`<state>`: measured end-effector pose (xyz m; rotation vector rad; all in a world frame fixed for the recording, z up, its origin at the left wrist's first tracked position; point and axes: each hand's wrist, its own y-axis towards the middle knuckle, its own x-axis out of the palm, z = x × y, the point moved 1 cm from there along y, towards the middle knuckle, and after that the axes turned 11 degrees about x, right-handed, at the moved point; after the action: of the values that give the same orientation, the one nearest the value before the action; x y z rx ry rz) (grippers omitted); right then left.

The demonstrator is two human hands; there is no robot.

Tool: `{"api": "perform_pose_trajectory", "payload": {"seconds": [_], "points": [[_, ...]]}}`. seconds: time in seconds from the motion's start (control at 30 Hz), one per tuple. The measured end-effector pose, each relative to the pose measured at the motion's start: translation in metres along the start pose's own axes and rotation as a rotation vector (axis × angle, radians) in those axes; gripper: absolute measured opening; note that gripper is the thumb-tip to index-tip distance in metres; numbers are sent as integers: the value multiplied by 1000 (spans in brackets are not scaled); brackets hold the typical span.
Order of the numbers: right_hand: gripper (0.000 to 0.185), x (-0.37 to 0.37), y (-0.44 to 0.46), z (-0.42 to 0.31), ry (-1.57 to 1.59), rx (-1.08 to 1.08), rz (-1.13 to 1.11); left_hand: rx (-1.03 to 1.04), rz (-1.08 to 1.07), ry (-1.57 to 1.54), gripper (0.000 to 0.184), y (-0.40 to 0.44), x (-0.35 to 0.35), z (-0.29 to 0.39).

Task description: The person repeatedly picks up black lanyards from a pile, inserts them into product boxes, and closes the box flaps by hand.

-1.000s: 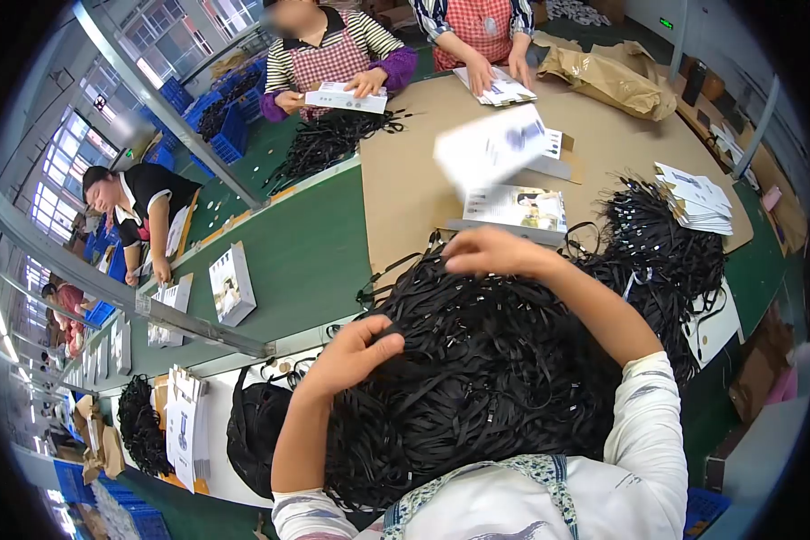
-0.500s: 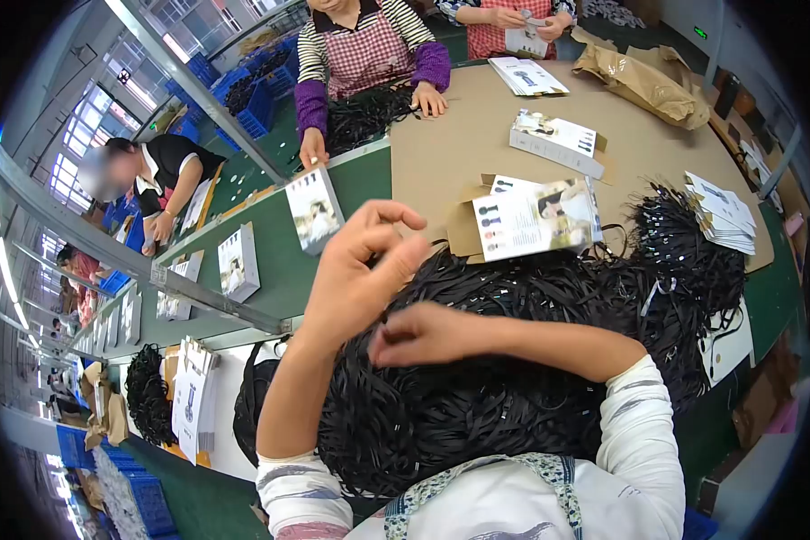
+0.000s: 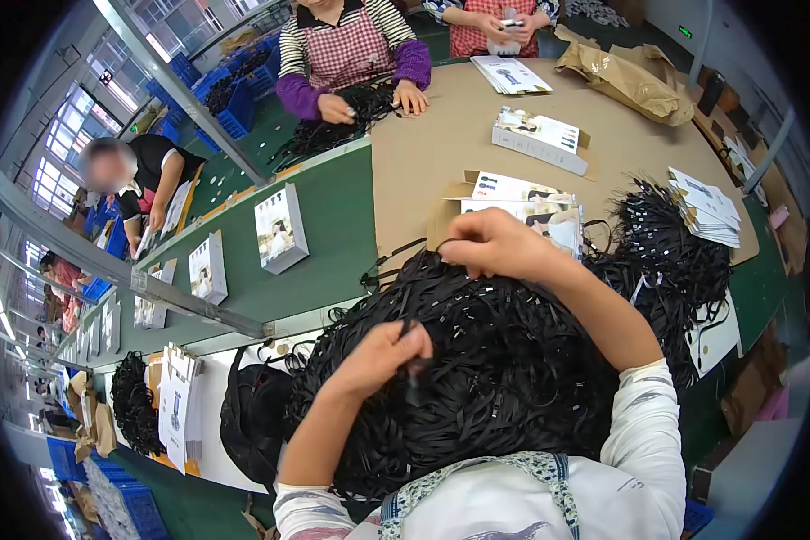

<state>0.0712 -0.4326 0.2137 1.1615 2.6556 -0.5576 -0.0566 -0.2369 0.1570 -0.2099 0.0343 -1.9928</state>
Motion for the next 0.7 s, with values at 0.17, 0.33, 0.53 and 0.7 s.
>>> {"api": "perform_pose_trajectory", "payload": {"seconds": [0.17,0.33,0.53,0.7], "points": [[24,-13,8,54,-305,-130,56,293,468,309,33,1,-26,29],[53,-27,-5,66,-674,-298,391,454,762,171,26,7,-39,46],[100,-43,-3,79,-1072,-106,427,673,576,-79,17,31,-62,62],[106,-23,-3,70,-1095,-303,491,650,575,-116,20,46,-58,70]]}}
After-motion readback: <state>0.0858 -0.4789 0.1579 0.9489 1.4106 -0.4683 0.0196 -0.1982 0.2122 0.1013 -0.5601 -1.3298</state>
